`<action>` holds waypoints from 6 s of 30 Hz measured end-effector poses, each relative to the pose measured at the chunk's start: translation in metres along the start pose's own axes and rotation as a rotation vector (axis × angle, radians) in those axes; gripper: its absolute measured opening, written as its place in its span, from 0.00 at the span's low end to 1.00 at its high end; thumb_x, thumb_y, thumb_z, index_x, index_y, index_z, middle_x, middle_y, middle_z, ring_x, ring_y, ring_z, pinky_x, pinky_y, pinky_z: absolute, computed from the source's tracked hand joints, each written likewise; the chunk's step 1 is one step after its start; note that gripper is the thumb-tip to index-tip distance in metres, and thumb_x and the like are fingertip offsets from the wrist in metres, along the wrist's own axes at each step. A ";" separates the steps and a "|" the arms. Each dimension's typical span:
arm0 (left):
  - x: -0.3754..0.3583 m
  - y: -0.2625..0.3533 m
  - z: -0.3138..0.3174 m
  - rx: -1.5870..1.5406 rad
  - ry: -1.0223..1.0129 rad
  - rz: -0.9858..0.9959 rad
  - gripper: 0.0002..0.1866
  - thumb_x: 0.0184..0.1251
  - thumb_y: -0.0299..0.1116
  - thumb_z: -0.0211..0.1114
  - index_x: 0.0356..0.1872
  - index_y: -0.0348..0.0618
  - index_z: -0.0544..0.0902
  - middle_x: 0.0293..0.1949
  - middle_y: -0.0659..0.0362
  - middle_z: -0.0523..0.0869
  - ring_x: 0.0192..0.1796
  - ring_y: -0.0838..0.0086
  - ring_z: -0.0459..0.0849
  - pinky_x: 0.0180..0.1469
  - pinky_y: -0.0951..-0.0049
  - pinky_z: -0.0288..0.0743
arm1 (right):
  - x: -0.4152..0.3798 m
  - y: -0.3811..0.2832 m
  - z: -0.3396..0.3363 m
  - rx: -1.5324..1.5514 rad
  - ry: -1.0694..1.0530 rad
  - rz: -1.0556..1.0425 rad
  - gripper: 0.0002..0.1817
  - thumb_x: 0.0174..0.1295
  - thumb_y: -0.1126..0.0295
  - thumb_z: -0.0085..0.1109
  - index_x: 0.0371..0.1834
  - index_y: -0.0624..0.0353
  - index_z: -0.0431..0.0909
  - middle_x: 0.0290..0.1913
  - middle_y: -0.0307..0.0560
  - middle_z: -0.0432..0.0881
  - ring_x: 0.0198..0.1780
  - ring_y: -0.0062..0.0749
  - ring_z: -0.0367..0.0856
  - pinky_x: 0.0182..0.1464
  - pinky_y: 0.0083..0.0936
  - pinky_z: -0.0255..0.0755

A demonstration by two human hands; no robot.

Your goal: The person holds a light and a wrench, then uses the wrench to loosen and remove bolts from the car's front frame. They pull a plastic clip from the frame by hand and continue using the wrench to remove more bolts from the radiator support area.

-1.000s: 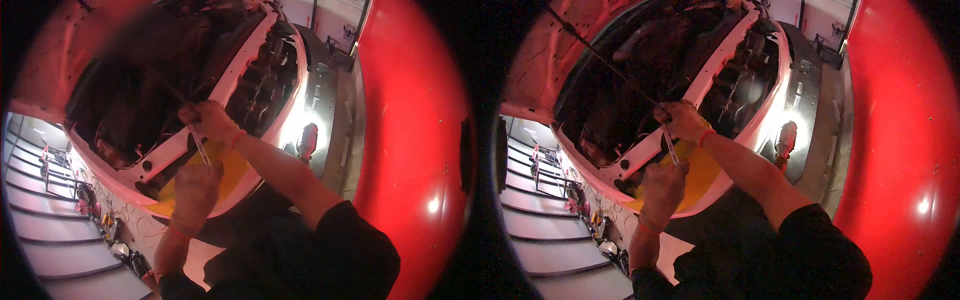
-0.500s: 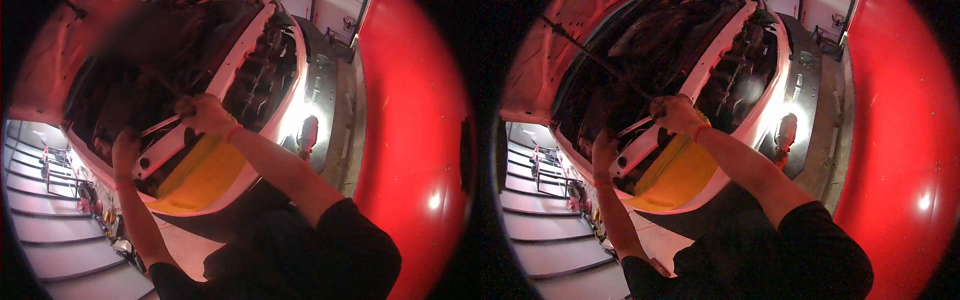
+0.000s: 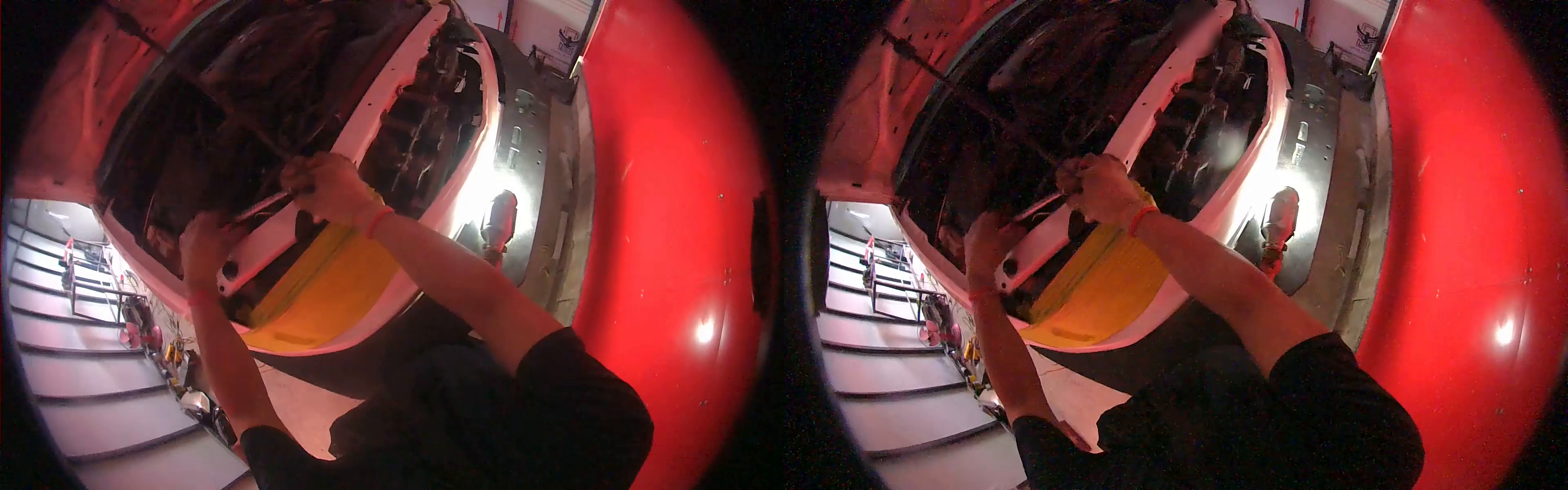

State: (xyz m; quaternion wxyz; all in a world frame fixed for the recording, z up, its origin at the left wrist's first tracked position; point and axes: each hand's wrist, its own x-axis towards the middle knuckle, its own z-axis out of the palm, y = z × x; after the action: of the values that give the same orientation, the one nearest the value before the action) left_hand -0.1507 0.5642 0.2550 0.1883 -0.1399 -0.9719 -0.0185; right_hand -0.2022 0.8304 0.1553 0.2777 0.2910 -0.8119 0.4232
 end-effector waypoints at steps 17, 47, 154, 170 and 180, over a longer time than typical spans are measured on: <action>-0.031 0.067 -0.035 0.363 -0.027 0.112 0.15 0.66 0.28 0.60 0.52 0.45 0.86 0.31 0.47 0.90 0.34 0.50 0.90 0.37 0.51 0.83 | 0.001 -0.028 -0.013 0.351 0.030 0.336 0.12 0.47 0.64 0.72 0.35 0.52 0.83 0.30 0.43 0.86 0.35 0.42 0.87 0.47 0.44 0.80; 0.019 0.035 0.021 0.481 -0.074 0.203 0.04 0.64 0.29 0.64 0.38 0.51 0.83 0.30 0.55 0.89 0.38 0.58 0.92 0.41 0.54 0.79 | 0.002 -0.018 -0.008 0.356 -0.103 0.310 0.15 0.53 0.62 0.68 0.46 0.46 0.86 0.46 0.38 0.89 0.48 0.42 0.85 0.61 0.38 0.71; -0.004 0.043 0.004 0.176 0.034 0.135 0.03 0.61 0.30 0.63 0.31 0.46 0.85 0.24 0.49 0.87 0.32 0.50 0.90 0.34 0.49 0.81 | -0.004 -0.008 -0.003 0.193 -0.184 0.290 0.09 0.52 0.61 0.68 0.34 0.50 0.86 0.37 0.43 0.89 0.46 0.45 0.86 0.58 0.41 0.72; -0.020 0.085 -0.018 0.072 -0.138 0.033 0.09 0.60 0.33 0.66 0.39 0.42 0.86 0.32 0.44 0.89 0.38 0.45 0.90 0.41 0.47 0.83 | 0.003 -0.023 -0.022 0.096 -0.069 0.139 0.19 0.51 0.62 0.67 0.49 0.46 0.85 0.47 0.45 0.88 0.51 0.50 0.84 0.63 0.40 0.71; -0.016 0.077 0.013 0.165 -0.059 0.133 0.06 0.62 0.35 0.64 0.32 0.45 0.84 0.30 0.47 0.89 0.34 0.48 0.90 0.38 0.48 0.83 | -0.004 -0.024 -0.024 0.046 -0.127 0.241 0.23 0.50 0.59 0.69 0.53 0.47 0.87 0.51 0.47 0.88 0.56 0.44 0.84 0.67 0.42 0.68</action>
State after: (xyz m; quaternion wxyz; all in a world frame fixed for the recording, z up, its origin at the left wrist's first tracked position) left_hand -0.1192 0.6351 0.2360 0.1711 -0.1887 -0.9638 0.0783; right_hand -0.1780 0.8403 0.1766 0.1659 0.2238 -0.8470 0.4527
